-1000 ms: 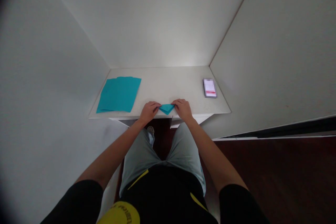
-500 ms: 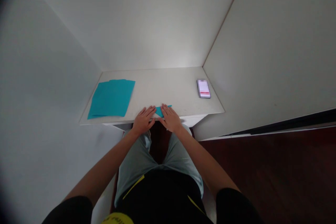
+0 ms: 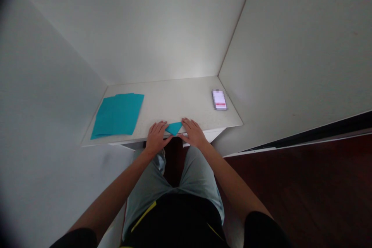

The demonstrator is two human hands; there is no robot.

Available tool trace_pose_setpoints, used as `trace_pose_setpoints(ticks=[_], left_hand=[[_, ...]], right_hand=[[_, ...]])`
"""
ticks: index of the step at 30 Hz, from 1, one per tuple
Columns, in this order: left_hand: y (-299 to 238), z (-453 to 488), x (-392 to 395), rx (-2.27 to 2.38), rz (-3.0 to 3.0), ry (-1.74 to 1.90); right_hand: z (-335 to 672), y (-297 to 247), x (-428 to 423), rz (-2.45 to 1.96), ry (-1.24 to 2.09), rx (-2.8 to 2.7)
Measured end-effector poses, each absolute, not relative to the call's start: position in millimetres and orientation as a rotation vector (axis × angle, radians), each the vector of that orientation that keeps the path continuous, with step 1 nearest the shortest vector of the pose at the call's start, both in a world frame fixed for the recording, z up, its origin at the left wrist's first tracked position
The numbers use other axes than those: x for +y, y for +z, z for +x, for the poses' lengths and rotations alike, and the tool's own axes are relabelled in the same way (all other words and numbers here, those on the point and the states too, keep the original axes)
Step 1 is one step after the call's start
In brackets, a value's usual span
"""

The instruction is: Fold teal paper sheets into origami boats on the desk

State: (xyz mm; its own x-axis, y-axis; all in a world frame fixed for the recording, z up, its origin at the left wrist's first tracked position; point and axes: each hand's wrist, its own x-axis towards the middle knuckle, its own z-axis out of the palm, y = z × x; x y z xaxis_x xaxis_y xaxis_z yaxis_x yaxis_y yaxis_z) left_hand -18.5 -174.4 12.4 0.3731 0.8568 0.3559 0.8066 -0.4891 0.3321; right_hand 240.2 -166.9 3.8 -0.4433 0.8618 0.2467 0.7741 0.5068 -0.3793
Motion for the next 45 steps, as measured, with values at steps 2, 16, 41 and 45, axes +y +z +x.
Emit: trace_pose_setpoints(ticks=[2, 16, 41, 45], left_hand=[[16.7, -12.5, -175.6, 1.491, 2.556, 0.701], [45.5, -19.4, -87.4, 1.277, 1.522, 1.252], [17.0, -6.3, 69.0, 1.121, 1.309, 1.421], [15.3, -1.6, 66.8, 1.089, 1.323, 1.419]], right_hand=[[239.8, 3.8, -166.5, -1.345, 0.315, -2.329], [236.8, 31.3, -70.9, -0.972, 0.997, -1.763], [193.3, 2.6, 67.7, -0.683, 1.128, -1.648], [192.8, 8.2, 62.3, -0.713, 1.205, -1.594]])
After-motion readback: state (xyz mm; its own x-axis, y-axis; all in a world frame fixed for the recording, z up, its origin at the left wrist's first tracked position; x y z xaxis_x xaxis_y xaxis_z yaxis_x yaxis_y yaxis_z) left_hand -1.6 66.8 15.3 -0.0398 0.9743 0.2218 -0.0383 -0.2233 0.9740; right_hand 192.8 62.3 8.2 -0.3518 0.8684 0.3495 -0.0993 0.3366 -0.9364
